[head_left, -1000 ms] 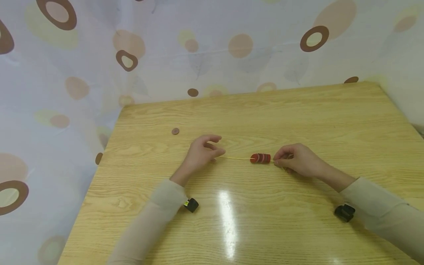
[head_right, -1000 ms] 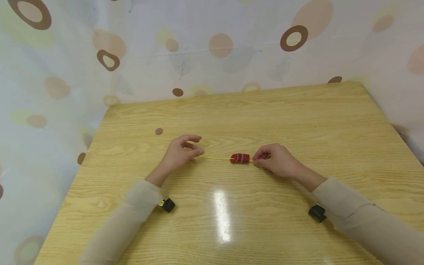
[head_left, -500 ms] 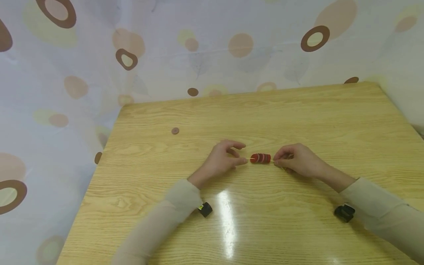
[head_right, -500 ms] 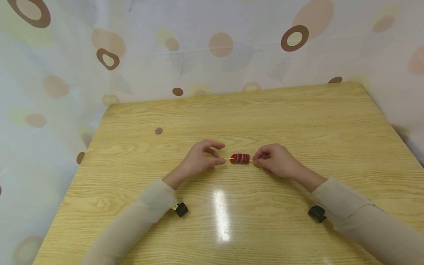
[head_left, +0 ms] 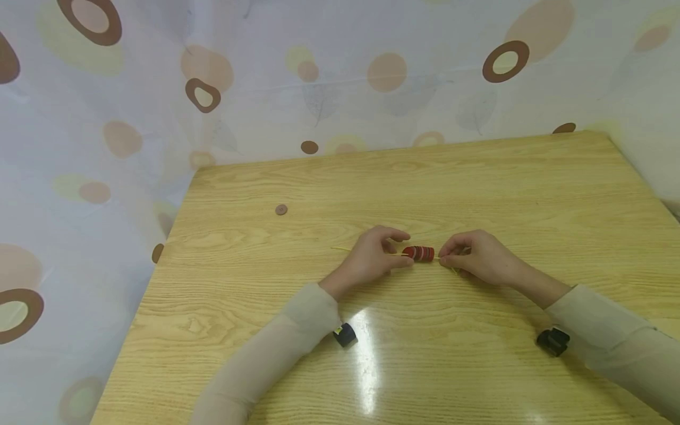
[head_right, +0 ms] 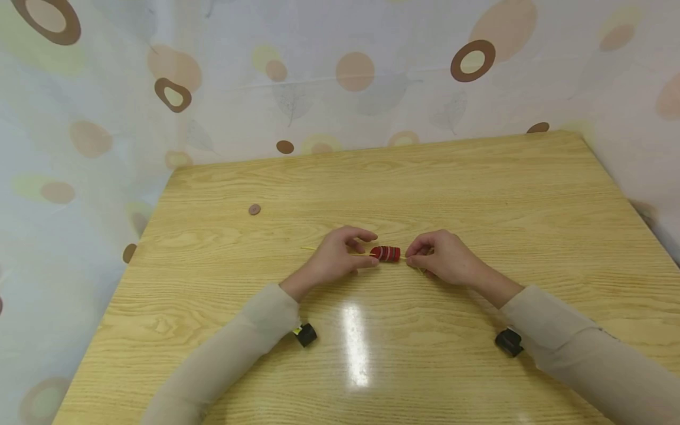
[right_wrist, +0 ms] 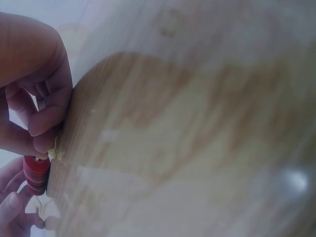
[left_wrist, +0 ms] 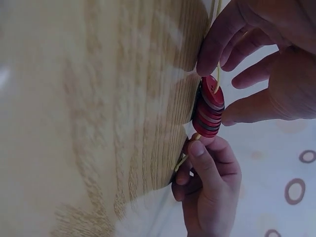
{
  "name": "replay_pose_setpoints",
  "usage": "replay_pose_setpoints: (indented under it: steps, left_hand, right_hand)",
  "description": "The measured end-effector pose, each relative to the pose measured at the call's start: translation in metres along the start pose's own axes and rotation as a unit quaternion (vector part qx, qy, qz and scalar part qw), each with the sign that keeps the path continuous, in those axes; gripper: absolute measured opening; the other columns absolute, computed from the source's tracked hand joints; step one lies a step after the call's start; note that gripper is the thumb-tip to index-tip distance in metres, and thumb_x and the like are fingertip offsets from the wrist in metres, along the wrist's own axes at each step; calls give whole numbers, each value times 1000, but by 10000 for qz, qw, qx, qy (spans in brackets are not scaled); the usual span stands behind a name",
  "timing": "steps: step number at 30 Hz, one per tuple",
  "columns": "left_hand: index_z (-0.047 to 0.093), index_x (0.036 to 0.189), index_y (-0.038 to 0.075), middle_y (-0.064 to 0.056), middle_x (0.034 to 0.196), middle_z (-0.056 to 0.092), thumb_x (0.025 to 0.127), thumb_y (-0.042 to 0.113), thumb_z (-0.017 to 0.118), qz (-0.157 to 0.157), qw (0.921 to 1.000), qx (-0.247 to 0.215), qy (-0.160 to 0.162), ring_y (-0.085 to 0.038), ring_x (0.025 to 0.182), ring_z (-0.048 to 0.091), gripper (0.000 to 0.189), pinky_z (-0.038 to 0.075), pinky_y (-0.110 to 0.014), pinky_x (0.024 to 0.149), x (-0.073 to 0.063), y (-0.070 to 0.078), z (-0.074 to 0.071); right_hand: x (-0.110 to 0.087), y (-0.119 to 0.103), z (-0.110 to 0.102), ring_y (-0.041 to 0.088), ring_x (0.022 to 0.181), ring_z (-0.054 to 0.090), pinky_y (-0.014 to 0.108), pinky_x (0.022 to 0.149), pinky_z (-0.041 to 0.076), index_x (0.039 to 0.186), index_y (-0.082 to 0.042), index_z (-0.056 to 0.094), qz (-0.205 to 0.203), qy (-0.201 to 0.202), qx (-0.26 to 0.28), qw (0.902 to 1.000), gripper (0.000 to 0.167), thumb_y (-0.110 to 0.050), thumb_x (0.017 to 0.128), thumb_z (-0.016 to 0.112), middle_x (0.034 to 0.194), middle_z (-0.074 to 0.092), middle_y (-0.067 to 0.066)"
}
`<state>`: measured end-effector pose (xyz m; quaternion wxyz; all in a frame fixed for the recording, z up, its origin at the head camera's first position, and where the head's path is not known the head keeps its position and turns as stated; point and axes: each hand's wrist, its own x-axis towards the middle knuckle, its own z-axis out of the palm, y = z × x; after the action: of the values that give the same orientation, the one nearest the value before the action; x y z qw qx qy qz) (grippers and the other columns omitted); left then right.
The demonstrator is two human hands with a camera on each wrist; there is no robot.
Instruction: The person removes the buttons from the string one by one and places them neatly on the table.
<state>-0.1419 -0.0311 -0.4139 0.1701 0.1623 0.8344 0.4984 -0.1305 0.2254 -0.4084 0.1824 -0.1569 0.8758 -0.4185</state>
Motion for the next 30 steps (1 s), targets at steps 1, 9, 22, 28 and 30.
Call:
replay_pose_setpoints:
  steps: [1,9,22,28,30]
  left_hand:
    - [68,128,10,-1,125,62,84,17,84,-27,10000,1,-11,-16,101,59,47,56,-25,69,0,1,0]
    - [71,122,13,4,116,65,83,18,85,-13,9992,403,74,-12,95,58,42,49,-23,78,5,-3,5]
    - [72,119,15,5,105,63,84,18,83,99,9926,1208,125,-12,89,53,37,46,-24,76,7,-1,9]
    - [73,117,16,7,103,62,86,17,82,55,9929,1177,151,-11,89,54,33,47,-24,76,6,-3,10]
    - [73,117,15,7,104,62,86,16,81,44,9935,1129,146,-11,90,54,32,47,-24,76,6,-2,10]
  right_hand:
    - [0,0,0,14,60,58,27,53,50,99,-5,73,-15,-2,1,10000,10,-13,95,71,84,67,3]
    - [0,0,0,14,60,57,27,53,49,100,-5,73,39,-24,-19,10000,11,-15,95,71,84,66,3]
    - [1,-1,0,14,60,56,26,52,48,101,-5,72,76,-21,3,10000,12,-16,95,71,84,65,3]
    - [0,0,0,14,59,56,26,51,47,101,-5,72,58,-13,2,10000,13,-17,95,71,83,65,3]
    - [0,0,0,14,59,56,26,51,47,100,-6,72,58,1,0,10000,12,-17,95,71,82,64,3]
